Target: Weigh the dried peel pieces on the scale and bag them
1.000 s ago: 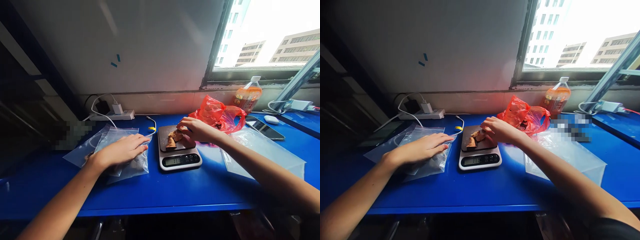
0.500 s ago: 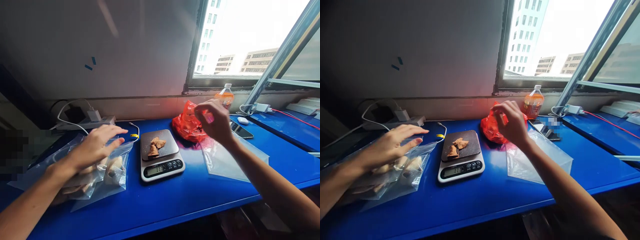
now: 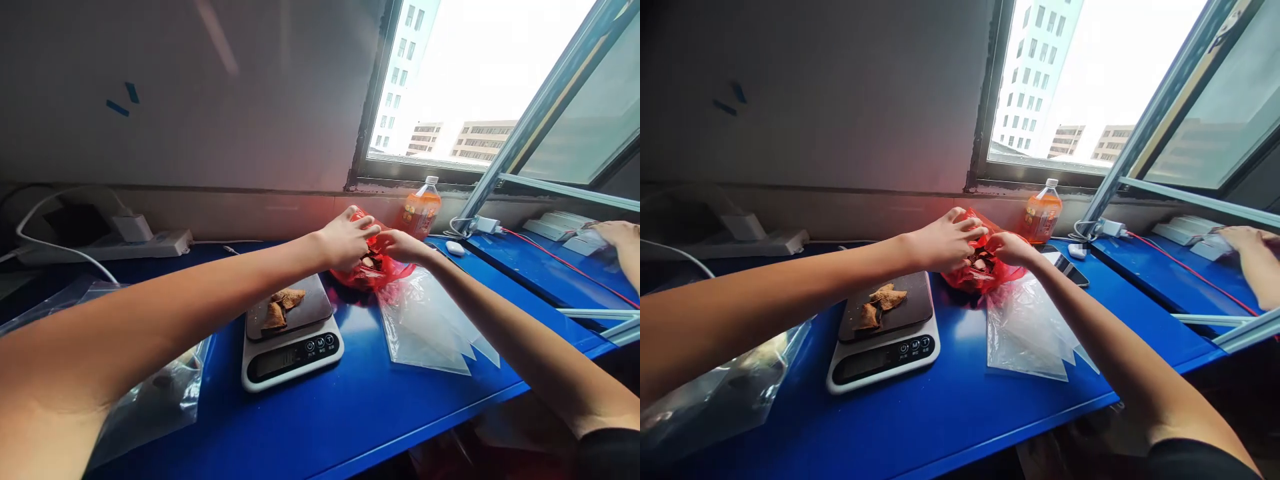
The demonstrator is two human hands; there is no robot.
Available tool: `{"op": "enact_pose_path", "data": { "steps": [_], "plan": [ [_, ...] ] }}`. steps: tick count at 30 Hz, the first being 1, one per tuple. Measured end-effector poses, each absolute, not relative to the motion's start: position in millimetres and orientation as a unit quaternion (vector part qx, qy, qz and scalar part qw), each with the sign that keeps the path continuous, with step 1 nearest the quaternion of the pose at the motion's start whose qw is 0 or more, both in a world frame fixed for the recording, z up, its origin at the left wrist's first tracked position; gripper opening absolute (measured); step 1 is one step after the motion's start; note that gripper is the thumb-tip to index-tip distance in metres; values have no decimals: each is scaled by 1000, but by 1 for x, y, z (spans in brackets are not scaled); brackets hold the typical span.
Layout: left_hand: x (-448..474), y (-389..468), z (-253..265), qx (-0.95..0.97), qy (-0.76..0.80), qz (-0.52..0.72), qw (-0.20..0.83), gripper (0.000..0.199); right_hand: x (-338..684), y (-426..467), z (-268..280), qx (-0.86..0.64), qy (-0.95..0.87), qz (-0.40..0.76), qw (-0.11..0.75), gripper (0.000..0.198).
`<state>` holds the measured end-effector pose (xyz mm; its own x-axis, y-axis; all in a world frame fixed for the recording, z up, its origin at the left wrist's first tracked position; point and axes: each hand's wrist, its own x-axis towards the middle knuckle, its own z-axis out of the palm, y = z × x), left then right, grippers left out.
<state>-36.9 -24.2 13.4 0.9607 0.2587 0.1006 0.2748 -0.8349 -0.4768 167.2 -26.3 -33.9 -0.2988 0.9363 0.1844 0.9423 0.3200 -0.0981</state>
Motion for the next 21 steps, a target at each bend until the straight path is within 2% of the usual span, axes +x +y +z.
{"op": "enact_pose_path", "data": {
  "steps": [5,10,12,16,17,19,21],
  "plan": [
    [-75,-32,19,-956,-144,-43,252,21,169,-14,-55,-611,-790,-24,46,24],
    [-94,-51,25,-954,-154,-43,255,21,171,-15,-56,-613,-784,-34,86,16],
    [-100,-52,25,-949,-158,-48,268,21,175,-21,-52,-616,-774,-29,143,18],
    [-114,-48,23,-941,-168,-62,287,21,180,-37,-51,-616,-694,56,369,25],
    [-117,-47,23,-941,-168,-65,288,21,179,-40,-52,-611,-676,76,404,26],
    [-121,-49,23,-941,-169,-65,284,21,175,-43,-52,-598,-681,99,411,29],
    [-122,-53,24,-943,-176,-59,276,19,169,-41,-50,-582,-721,114,358,35]
  ]
}}
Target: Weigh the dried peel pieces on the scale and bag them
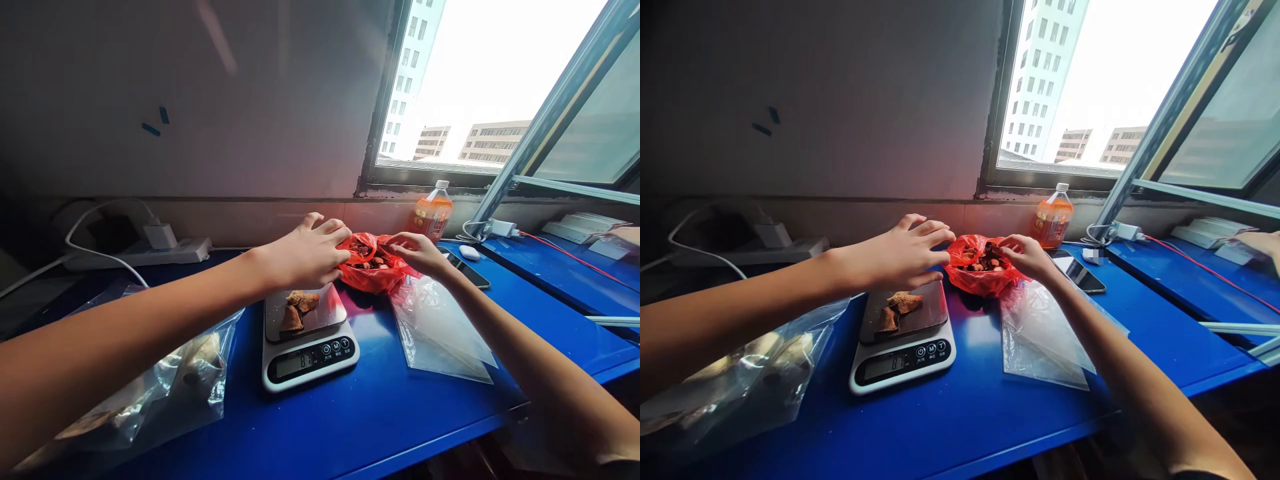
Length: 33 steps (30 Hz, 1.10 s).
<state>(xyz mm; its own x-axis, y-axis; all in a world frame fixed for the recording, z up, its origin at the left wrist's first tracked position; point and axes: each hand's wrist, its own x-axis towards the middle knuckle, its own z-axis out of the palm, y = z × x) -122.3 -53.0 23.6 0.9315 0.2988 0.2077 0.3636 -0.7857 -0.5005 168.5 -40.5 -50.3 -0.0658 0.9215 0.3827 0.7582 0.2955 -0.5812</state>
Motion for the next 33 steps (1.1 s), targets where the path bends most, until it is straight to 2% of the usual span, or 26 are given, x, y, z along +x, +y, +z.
{"op": "enact_pose_path", "data": {
  "steps": [3,7,9,15,18,21,24,27,29,33],
  "plan": [
    [-123,-60,26,-945,-180,-45,271,18,157,-29,-48,-588,-756,107,267,40],
    [-126,-64,29,-944,-179,-33,275,22,144,-12,-50,-612,-748,76,245,10],
    [-131,-65,31,-944,-186,-36,269,25,140,-8,-51,-612,-749,71,242,5],
    [-166,-79,37,-943,-244,-51,220,27,141,-24,-47,-607,-748,56,264,17],
    [-196,-89,32,-938,-292,-74,171,30,142,-53,-41,-566,-741,39,359,21],
    [-226,-98,18,-925,-354,-98,98,33,133,-88,-29,-509,-727,-47,460,21],
    [-248,-108,0,-898,-427,-103,32,38,114,-113,-18,-480,-741,-141,447,19],
    [-265,-120,-17,-871,-481,-101,-16,41,90,-119,-13,-448,-766,-184,422,21],
    [-277,-129,-29,-854,-503,-128,-34,42,75,-117,-15,-418,-787,-173,420,21],
    [-304,-142,-50,-810,-533,-245,-18,36,48,-102,-27,-400,-828,-53,389,19]
  ]
}}
